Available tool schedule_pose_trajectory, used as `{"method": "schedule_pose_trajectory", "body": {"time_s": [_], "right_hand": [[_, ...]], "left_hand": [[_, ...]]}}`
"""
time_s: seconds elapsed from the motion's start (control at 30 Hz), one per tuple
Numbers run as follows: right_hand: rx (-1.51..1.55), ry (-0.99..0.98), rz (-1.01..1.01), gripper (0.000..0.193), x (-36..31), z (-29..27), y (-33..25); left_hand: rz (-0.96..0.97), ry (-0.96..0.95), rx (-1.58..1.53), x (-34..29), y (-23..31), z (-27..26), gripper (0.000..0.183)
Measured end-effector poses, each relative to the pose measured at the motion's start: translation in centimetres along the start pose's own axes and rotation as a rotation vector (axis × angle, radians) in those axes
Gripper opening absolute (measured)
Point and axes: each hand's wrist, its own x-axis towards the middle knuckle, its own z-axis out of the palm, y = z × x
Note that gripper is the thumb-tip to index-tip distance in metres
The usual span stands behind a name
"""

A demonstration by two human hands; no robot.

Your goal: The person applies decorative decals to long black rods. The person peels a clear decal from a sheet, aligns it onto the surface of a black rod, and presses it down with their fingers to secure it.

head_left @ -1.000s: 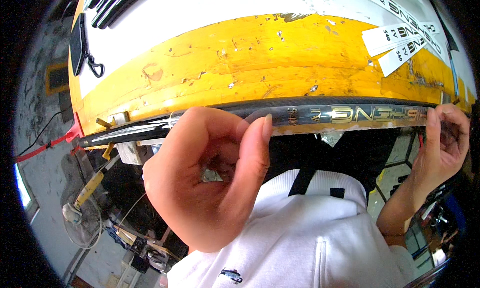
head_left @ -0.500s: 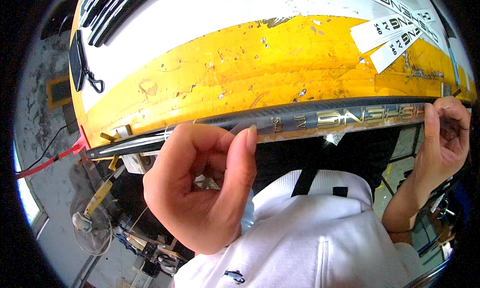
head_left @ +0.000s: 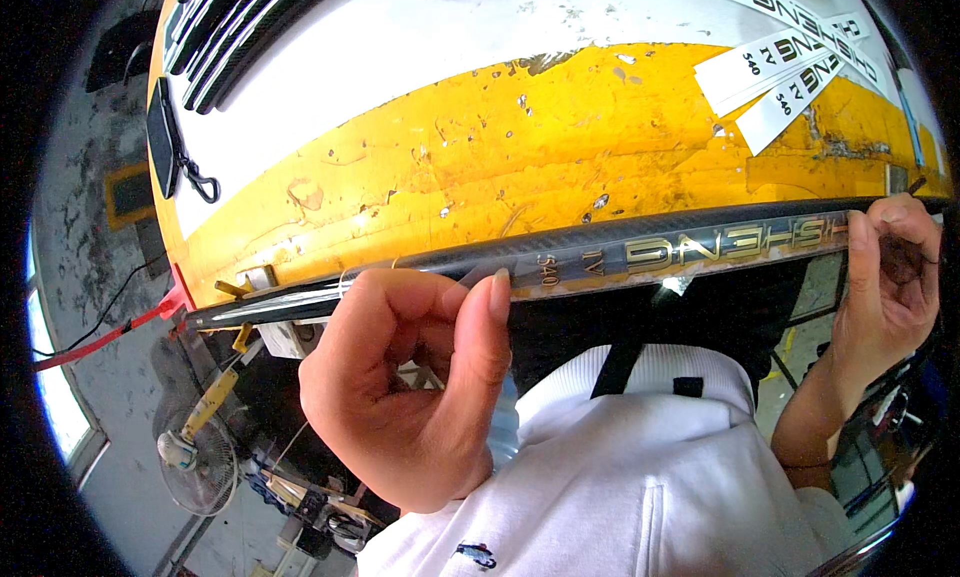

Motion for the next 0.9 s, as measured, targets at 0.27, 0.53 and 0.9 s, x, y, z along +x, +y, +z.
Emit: {"method": "schedule_pose_trajectory", "body": {"time_s": [0.27, 0.53, 0.9], "right_hand": [[0.001, 0.055, 0.034, 0.035, -0.09, 0.44, -0.10], [-0.034, 0.066, 0.059, 0.037, -0.04, 0.79, -0.73], [0.005, 0.012, -0.054, 0.039, 0.16, 0.74, -0.46]], "left_hand": [[-0.018, 0.042, 0.028, -0.13, 0.14, 0.33, 0.018], [-0.008, 0.069, 0.060, -0.16, 0.38, 0.54, 0.019], [0.000, 0.108, 0.052, -0.17, 0.15, 0.84, 0.020]]}}
